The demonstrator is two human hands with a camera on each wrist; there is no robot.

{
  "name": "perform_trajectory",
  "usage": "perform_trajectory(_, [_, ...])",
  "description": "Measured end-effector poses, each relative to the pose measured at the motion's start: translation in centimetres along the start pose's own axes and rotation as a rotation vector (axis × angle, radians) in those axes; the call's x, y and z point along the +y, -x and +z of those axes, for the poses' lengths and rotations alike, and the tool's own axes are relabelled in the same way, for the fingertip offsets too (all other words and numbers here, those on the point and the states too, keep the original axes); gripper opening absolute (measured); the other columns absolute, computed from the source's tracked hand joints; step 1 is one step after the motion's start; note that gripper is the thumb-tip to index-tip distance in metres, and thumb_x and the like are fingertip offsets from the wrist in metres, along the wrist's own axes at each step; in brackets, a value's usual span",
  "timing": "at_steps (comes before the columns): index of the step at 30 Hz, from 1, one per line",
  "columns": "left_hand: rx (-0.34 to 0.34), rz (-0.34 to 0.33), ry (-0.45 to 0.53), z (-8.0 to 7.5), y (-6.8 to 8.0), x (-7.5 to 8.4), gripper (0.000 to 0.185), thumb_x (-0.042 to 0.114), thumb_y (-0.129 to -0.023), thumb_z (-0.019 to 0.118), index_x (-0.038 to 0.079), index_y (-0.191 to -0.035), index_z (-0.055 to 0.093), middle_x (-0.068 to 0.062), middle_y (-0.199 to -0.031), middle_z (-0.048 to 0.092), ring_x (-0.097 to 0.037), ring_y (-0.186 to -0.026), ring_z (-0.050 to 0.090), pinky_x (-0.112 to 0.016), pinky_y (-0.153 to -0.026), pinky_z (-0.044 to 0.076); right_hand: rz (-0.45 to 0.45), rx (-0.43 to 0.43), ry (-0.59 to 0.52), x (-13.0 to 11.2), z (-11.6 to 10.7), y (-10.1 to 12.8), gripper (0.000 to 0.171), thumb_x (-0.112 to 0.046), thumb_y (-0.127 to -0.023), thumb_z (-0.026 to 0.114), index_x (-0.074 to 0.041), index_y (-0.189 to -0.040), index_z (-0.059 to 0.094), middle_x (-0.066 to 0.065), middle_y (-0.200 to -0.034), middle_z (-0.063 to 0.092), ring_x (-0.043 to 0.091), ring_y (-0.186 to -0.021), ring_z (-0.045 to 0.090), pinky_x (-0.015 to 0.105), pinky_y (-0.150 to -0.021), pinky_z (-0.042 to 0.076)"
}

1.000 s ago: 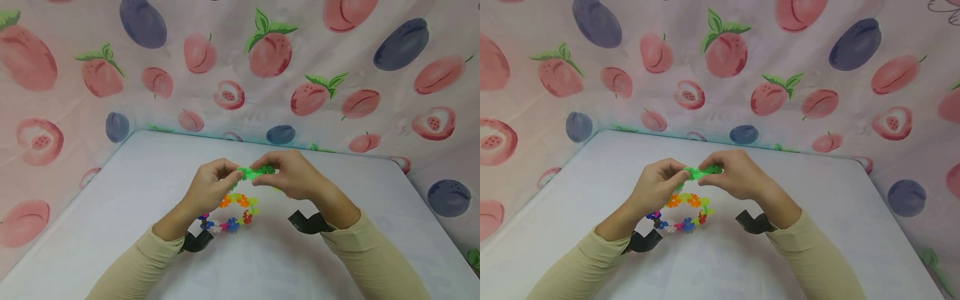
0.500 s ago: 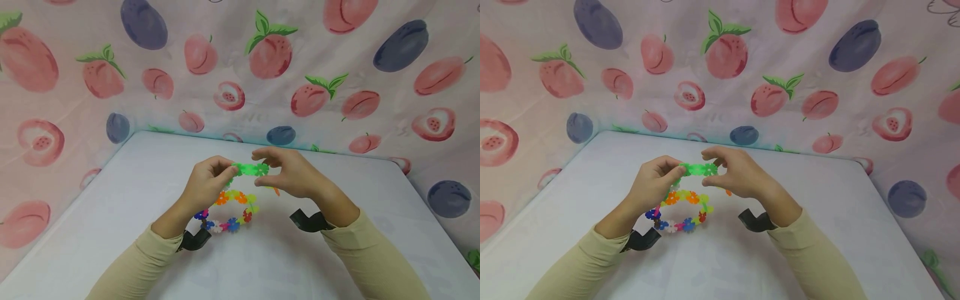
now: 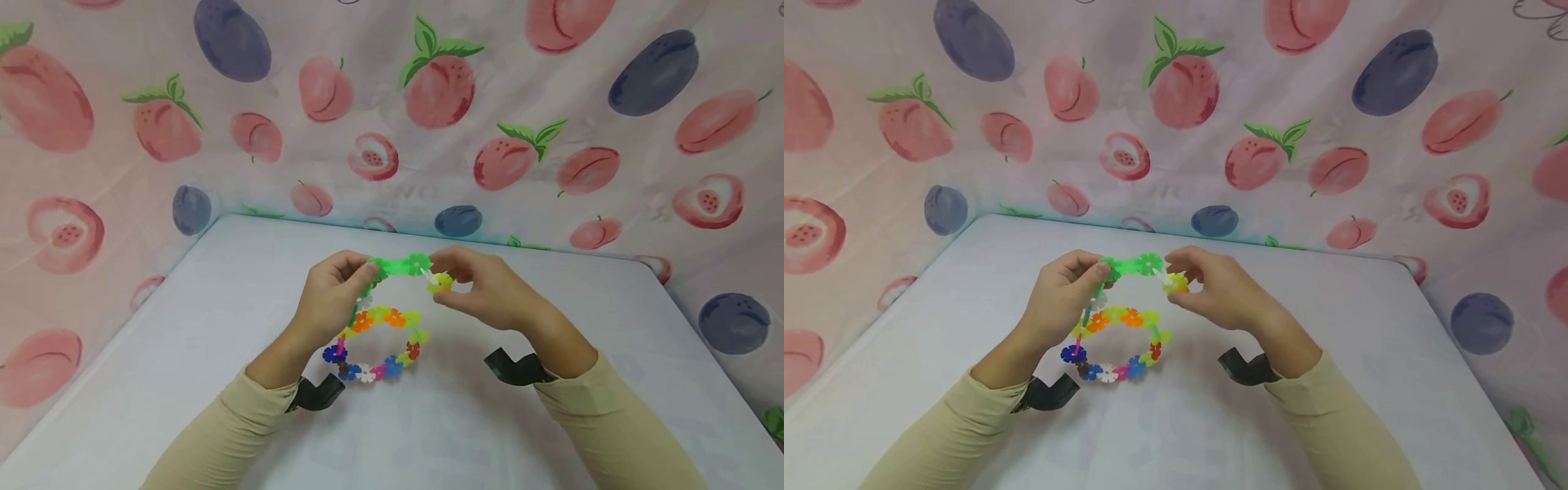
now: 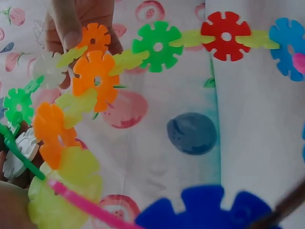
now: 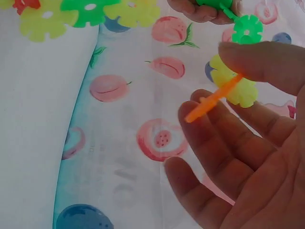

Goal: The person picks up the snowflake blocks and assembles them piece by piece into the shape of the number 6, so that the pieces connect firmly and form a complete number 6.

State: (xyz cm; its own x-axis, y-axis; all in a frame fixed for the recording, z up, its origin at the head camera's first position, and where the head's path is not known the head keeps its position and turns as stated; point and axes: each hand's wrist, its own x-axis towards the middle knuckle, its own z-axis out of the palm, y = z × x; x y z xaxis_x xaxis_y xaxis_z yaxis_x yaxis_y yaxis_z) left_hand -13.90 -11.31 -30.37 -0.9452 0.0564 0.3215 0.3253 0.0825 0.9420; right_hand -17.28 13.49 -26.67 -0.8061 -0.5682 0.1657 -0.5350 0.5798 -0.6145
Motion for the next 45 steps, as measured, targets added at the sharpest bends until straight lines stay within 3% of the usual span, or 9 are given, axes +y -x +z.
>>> perform_trajectory(9, [0.04,-0.159,0.298,1.3,-0.2,-1.6,0.014,0.004,-0.103,0.052,-0.008,-0.108,0.058,-0.005,-0.089,0.066,-0.02,-0.082,0.064,-0.032,-0.088,0.053,0.021,0.134,-0.025,0.5,0.3,0.2,0.025,-0.012,-0.095,0.069,-0.002,-0.118,0.067,0.008,-0.11,0.068,0.026,-0.099,0.063,0.048,-0.091,0.053])
perform_trajectory(14, [0.023,-0.224,0.313,1.7,-0.5,-2.6,0.017,0.006,-0.105,0.05,-0.008,-0.111,0.057,-0.008,-0.093,0.065,-0.021,-0.087,0.064,-0.031,-0.087,0.054,0.027,0.161,-0.019,1.3,0.6,-0.3,0.021,-0.008,-0.095,0.066,-0.001,-0.115,0.068,0.007,-0.104,0.069,0.025,-0.095,0.064,0.045,-0.087,0.055])
perform_trajectory(18, [-0.024,-0.273,0.229,1.5,-0.9,-3.4,0.023,0.011,-0.106,0.05,-0.008,-0.117,0.057,-0.014,-0.1,0.065,-0.026,-0.094,0.063,-0.036,-0.091,0.053,0.055,0.161,-0.02,2.4,1.0,-0.9,0.023,-0.008,-0.096,0.064,0.0,-0.117,0.068,0.009,-0.104,0.069,0.026,-0.096,0.064,0.045,-0.087,0.055])
perform_trajectory(23, [-0.113,-0.316,0.025,0.9,-1.9,-4.3,0.029,0.018,-0.106,0.052,-0.004,-0.123,0.061,-0.015,-0.109,0.068,-0.028,-0.106,0.061,-0.045,-0.1,0.047,0.116,0.139,-0.037,3.8,1.5,-1.7,0.027,-0.012,-0.099,0.061,-0.002,-0.123,0.067,0.01,-0.109,0.068,0.027,-0.1,0.062,0.045,-0.086,0.054])
perform_trajectory(29, [-0.203,-0.344,-0.191,0.3,-3.2,-5.0,0.031,0.022,-0.106,0.052,0.002,-0.126,0.065,-0.012,-0.112,0.065,-0.033,-0.107,0.059,-0.041,-0.092,0.05,0.178,0.103,-0.069,5.4,2.1,-2.5,0.028,-0.015,-0.1,0.058,-0.002,-0.124,0.066,0.011,-0.112,0.066,0.029,-0.102,0.057,0.045,-0.086,0.051])
perform_trajectory(37, [-0.29,-0.307,-0.339,-0.1,-3.9,-5.7,0.044,0.025,-0.103,0.056,0.008,-0.144,0.053,-0.008,-0.113,0.064,-0.026,-0.101,0.061,-0.039,-0.084,0.053,0.247,0.074,-0.089,7.4,3.3,-3.0,0.029,-0.017,-0.1,0.058,-0.003,-0.124,0.066,0.012,-0.109,0.065,0.029,-0.096,0.057,0.042,-0.082,0.051])
perform_trajectory(45, [-0.324,-0.335,-0.41,-0.2,-4.2,-6.7,0.054,0.026,-0.095,0.07,0.008,-0.143,0.053,-0.008,-0.116,0.062,-0.024,-0.107,0.06,-0.04,-0.087,0.051,0.267,-0.013,-0.128,9.0,4.4,-3.2,0.041,-0.019,-0.098,0.063,0.0,-0.133,0.06,0.016,-0.123,0.063,0.032,-0.109,0.057,0.046,-0.092,0.049])
